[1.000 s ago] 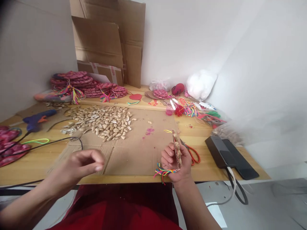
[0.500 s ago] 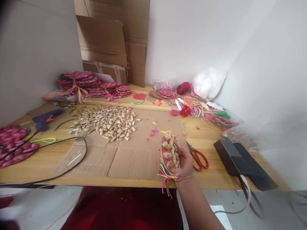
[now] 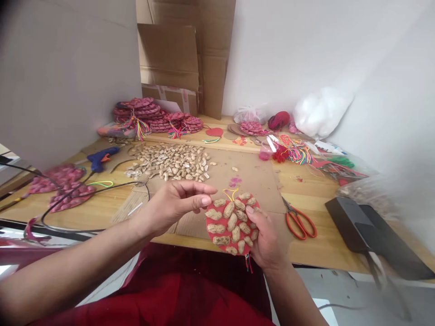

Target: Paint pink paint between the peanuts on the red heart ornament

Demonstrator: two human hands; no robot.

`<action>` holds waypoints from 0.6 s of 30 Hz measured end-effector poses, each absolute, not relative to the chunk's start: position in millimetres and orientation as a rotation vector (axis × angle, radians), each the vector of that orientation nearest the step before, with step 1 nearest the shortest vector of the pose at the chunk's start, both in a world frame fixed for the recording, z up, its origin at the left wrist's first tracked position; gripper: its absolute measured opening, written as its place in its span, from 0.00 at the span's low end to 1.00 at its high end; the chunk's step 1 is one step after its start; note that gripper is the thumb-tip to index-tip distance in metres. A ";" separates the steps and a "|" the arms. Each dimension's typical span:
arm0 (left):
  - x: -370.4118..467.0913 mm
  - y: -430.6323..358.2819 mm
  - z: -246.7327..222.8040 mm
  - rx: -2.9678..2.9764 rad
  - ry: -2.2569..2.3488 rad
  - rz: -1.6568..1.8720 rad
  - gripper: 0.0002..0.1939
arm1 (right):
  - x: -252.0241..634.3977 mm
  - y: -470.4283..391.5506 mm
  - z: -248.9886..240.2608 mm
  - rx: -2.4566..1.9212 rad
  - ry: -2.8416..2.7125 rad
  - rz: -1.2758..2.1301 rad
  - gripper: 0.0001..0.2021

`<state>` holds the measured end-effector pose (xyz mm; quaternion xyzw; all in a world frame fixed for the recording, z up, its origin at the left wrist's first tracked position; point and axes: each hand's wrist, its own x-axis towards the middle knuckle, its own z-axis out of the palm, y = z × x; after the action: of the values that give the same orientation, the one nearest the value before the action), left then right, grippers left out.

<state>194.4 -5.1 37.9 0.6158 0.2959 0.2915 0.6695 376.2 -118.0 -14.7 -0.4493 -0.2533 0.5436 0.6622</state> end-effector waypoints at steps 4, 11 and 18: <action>197.7 -6.4 37.9 1.551 0.706 0.661 0.10 | 375.9 -119.7 -16.1 -1.022 -0.522 1.241 0.14; 190.9 -15.6 41.5 2.189 0.529 0.852 0.08 | 377.3 -121.4 -20.0 -1.027 -0.524 1.212 0.12; 182.9 5.9 21.1 1.091 0.473 0.853 0.12 | 380.9 -126.2 -24.7 -1.022 -0.529 1.129 0.13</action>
<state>182.9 5.9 21.1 0.4982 0.2160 0.3894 0.7440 380.9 -126.2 -24.7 -0.4576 -0.2367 0.5053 0.6923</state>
